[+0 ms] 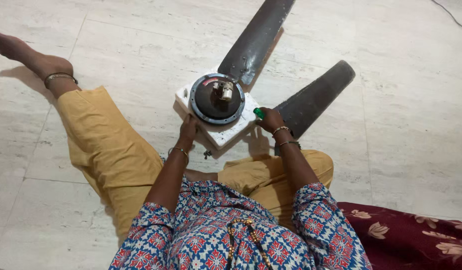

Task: The person sits on the floor and uses a green screwdriver to loosen and remove screws from the ceiling fan motor housing. They carefully manipulate the tool to detach the fan blades from the central motor unit.

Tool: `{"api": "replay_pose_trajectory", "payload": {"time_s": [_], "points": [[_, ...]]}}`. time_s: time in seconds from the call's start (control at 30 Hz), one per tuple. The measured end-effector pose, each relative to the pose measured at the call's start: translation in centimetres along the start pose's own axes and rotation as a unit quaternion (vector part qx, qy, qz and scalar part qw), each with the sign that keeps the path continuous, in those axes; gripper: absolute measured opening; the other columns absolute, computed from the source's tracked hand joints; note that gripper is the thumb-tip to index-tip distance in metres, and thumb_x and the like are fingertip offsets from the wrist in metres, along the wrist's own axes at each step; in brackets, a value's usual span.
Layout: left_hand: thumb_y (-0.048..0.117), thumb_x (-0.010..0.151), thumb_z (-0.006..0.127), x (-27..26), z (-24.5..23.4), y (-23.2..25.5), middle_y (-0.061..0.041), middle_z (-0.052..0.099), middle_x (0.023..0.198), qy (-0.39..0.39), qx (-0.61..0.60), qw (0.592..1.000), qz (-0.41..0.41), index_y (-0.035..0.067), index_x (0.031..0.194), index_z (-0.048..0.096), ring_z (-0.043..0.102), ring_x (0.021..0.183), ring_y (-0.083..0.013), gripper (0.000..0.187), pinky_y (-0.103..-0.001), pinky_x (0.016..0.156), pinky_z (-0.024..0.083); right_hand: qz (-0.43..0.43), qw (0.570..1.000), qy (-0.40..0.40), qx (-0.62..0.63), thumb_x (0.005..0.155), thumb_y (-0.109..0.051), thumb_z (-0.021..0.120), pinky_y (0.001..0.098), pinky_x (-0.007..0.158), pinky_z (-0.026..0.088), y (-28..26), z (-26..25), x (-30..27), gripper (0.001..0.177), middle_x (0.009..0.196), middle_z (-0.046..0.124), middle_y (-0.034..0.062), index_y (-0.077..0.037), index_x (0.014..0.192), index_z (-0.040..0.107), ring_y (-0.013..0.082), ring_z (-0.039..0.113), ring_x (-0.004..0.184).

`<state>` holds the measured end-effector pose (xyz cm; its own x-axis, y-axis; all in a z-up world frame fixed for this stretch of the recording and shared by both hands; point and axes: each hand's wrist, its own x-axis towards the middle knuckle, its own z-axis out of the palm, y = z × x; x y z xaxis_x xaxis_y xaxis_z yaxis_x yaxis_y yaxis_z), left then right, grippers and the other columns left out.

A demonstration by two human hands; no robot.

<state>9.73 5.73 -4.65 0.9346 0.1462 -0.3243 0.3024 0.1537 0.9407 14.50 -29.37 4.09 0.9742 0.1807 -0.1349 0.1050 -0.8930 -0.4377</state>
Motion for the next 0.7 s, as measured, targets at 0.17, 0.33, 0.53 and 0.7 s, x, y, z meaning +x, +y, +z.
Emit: {"api": "replay_pose_trajectory", "payload": {"time_s": [0.17,0.33,0.53,0.7], "points": [[0.021,0.089,0.058,2.2,-0.5,1.3,-0.005,0.058,0.077,-0.002,-0.014,1.000,0.018,0.003,0.102,0.061,0.054,0.068,-0.0184,0.023,-0.036,0.063,0.046,0.045,0.998,-0.035,-0.004,0.077,-0.037,0.088,0.0486,0.088,0.056,-2.6,-0.1,-0.8,0.053,0.112,0.074,0.0188,-0.009,0.119,0.072,0.0404,0.071,0.101],[0.022,0.087,0.057,4.8,-0.9,3.1,-0.005,0.062,0.079,0.026,0.039,0.999,0.023,0.006,0.106,0.063,0.057,0.067,-0.0181,0.025,-0.032,0.061,0.047,0.013,0.998,-0.016,0.057,0.077,-0.037,0.086,0.0466,0.087,0.056,-4.2,0.7,-2.6,0.051,0.110,0.075,0.0178,-0.010,0.118,0.073,0.0377,0.072,0.099],[0.023,0.090,0.060,6.7,-2.6,4.7,-0.009,0.066,0.101,-0.054,-0.018,0.998,0.005,0.005,0.138,0.057,0.060,0.082,-0.0187,0.051,-0.033,0.070,0.051,-0.037,0.998,-0.004,0.058,0.076,-0.034,0.086,0.0471,0.087,0.056,-4.6,1.8,-4.3,0.048,0.109,0.075,0.0182,-0.009,0.115,0.074,0.0387,0.070,0.099],[0.034,0.097,0.065,4.7,-3.2,3.8,-0.014,0.060,0.142,-0.020,0.009,1.000,0.013,0.003,0.158,0.036,0.058,0.122,-0.0230,0.074,-0.033,0.101,0.047,-0.032,0.998,-0.023,0.037,0.079,-0.029,0.083,0.0476,0.085,0.056,-4.8,2.3,-5.2,0.042,0.105,0.075,0.0171,-0.014,0.116,0.074,0.0384,0.071,0.096]]}}
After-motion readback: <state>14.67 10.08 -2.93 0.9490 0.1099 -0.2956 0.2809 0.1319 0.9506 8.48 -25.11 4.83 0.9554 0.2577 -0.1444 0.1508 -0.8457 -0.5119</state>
